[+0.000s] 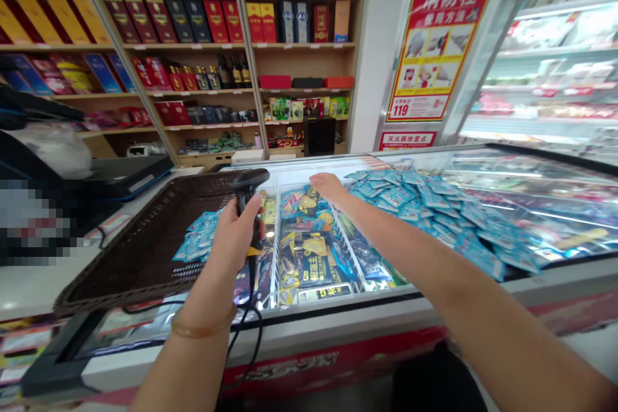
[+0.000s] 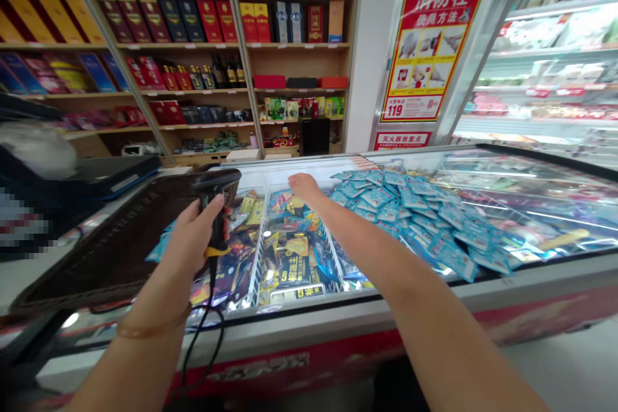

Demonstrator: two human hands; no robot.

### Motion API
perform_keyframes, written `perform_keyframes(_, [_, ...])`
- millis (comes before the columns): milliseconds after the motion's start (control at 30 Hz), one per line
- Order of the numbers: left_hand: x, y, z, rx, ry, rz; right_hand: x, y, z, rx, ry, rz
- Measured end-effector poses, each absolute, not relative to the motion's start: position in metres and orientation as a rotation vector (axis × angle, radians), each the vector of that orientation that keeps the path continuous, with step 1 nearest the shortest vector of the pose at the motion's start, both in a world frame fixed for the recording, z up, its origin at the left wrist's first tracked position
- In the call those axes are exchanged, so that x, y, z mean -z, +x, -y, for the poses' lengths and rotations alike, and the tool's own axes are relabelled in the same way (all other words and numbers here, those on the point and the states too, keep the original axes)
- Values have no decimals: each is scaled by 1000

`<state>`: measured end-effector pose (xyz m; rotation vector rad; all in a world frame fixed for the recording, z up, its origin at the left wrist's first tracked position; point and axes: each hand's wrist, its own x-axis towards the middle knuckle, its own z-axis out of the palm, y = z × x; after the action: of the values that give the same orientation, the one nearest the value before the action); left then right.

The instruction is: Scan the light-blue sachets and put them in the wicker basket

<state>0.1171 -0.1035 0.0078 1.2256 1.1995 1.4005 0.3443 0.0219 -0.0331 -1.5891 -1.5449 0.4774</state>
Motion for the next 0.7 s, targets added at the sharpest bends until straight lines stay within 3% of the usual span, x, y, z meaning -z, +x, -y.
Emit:
perform_keyframes(367, [32,201,66,-1317,1331,-932,41,554,31,65,-2268,1395])
perform_keyframes(500, [47,198,63,-1262,1364,-936,43,566,44,74,-2620,1341])
perform_keyframes(700, [63,194,61,-1190,1399,-997,56,546,40,105,-2663,1186])
